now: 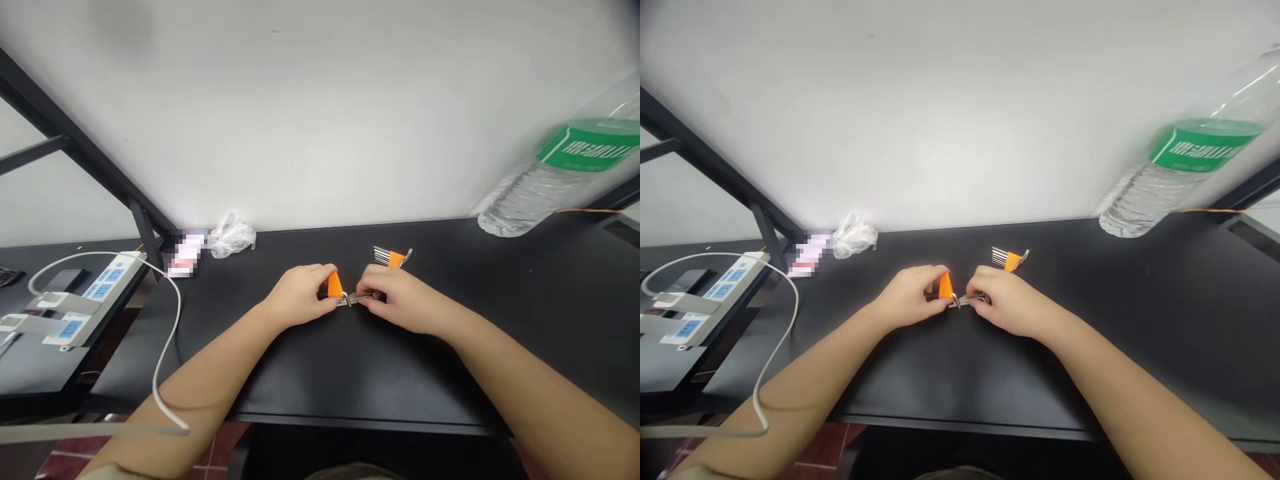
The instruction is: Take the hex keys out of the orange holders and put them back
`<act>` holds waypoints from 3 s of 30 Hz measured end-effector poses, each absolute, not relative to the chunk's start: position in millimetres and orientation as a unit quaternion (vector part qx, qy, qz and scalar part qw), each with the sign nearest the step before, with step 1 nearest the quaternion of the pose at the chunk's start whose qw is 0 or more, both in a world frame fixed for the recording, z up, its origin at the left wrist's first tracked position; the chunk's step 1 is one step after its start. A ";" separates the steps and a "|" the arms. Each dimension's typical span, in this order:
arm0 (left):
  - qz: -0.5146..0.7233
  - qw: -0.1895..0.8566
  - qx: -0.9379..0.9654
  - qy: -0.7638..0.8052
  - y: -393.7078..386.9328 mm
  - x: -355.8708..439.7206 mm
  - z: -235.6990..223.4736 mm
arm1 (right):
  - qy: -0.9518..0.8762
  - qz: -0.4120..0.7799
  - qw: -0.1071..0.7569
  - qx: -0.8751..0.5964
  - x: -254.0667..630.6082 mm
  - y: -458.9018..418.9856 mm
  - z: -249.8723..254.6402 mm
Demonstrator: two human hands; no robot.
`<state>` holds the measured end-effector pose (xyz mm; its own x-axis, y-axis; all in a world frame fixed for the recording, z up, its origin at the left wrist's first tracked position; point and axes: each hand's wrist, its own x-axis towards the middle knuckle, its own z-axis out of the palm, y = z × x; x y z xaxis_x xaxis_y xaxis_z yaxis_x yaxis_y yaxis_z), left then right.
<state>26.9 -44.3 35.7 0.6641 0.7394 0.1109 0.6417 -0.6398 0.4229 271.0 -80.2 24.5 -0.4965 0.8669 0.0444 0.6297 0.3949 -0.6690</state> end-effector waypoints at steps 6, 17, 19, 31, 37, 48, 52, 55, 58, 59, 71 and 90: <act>0.126 0.180 0.892 0.395 -43.4 26.9 36.3 | -0.868 0.198 0.090 -0.447 271.0 -84.9 22.9; 0.117 0.175 0.896 0.392 -41.1 26.3 34.0 | -0.868 0.120 0.041 -0.480 265.2 -88.8 27.5; 0.118 0.174 0.896 0.390 -39.9 25.4 33.3 | -0.864 0.128 0.050 -0.485 266.5 -89.2 29.2; 0.135 0.189 0.898 0.375 -39.6 23.4 32.2 | -0.845 0.197 0.193 -0.458 286.4 -76.4 28.8; 0.149 0.195 0.900 0.361 -42.4 24.6 31.8 | -0.849 0.199 0.236 -0.428 278.7 -78.4 24.0; 0.190 0.160 0.913 0.323 -39.9 25.8 28.0 | -0.790 0.342 0.328 -0.390 257.2 -86.7 25.7; 0.192 0.184 0.904 0.335 -38.8 24.6 28.2 | -0.814 0.265 0.284 -0.431 271.7 -79.3 20.2; 0.192 0.183 0.900 0.346 -37.6 23.2 28.2 | -0.855 0.190 0.191 -0.443 282.4 -74.0 15.1; 0.186 0.175 0.902 0.349 -36.9 22.6 28.1 | -0.878 0.147 0.134 -0.436 283.1 -74.2 12.4; 0.183 0.173 0.903 0.348 -36.9 22.6 28.1 | -0.881 0.134 0.124 -0.437 281.4 -75.3 12.3; 0.182 0.173 0.904 0.345 -36.9 22.6 30.0 | -0.875 0.079 0.109 -0.466 275.0 -78.0 14.3; 0.175 0.177 0.907 0.339 -37.5 22.6 31.9 | -0.858 0.148 0.223 -0.439 282.9 -77.8 23.9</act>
<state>22.6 -37.5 31.9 0.7085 0.6774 0.1977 0.5534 -0.7072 0.4400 282.9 -77.8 23.9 -0.5151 0.8192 0.2520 0.6874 0.5705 -0.4495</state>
